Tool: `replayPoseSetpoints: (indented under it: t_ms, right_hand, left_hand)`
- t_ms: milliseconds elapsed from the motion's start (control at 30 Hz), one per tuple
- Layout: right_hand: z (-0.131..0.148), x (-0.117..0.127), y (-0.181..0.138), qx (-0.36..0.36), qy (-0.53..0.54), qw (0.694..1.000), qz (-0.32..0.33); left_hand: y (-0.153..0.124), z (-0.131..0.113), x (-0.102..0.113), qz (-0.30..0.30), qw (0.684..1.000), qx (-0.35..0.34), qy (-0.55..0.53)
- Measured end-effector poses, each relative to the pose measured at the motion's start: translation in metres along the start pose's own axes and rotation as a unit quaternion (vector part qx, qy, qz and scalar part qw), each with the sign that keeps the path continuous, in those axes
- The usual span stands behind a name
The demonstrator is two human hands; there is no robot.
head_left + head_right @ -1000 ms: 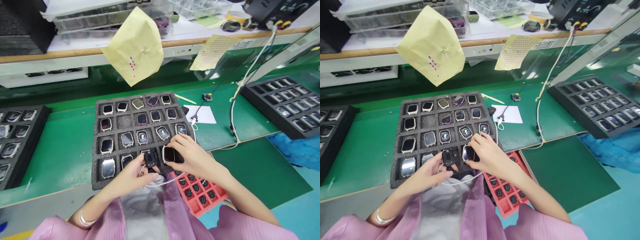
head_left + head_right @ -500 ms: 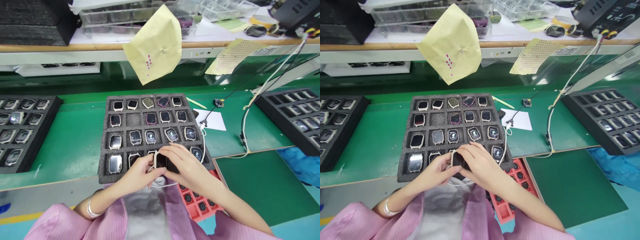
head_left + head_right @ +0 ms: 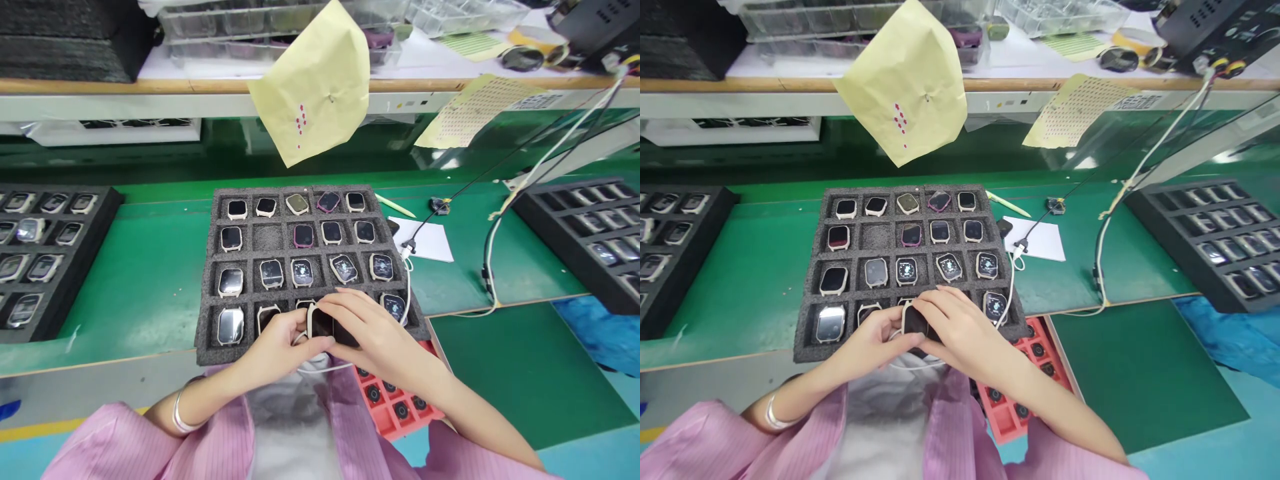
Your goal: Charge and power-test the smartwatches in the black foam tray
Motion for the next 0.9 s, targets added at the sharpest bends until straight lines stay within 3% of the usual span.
replayPoseSetpoints:
  t_ms: [133,233,367,600,900]
  right_hand:
    - [-0.004,-0.003,0.001,-0.017,0.069,0.997,0.007]
    - [-0.005,-0.004,0.001,-0.025,0.092,0.995,0.004]
    - [-0.003,-0.007,-0.001,-0.017,0.078,0.996,-0.040]
    - [-0.002,-0.019,-0.004,0.000,0.148,0.982,-0.121]
    - [-0.003,-0.021,-0.005,-0.002,0.173,0.978,-0.115]
  left_hand:
    - [0.000,-0.001,-0.001,-0.009,1.000,0.012,0.002]
    - [0.000,-0.001,-0.001,-0.016,1.000,-0.016,-0.011]
    - [-0.001,-0.002,0.001,-0.010,0.999,-0.039,-0.018]
    - [-0.004,-0.007,0.003,0.010,0.999,-0.025,-0.048]
    - [-0.004,-0.006,0.005,0.014,0.999,-0.022,-0.041]
Point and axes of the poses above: each hand's wrist, its own y-axis towards the middle knuckle, its own x-axis out of the back of the hand, z = x × y, the point moved 2 cm from there along y, towards the middle knuckle, and after that the axes turned 3 degrees about y, right-handed, at the moved point
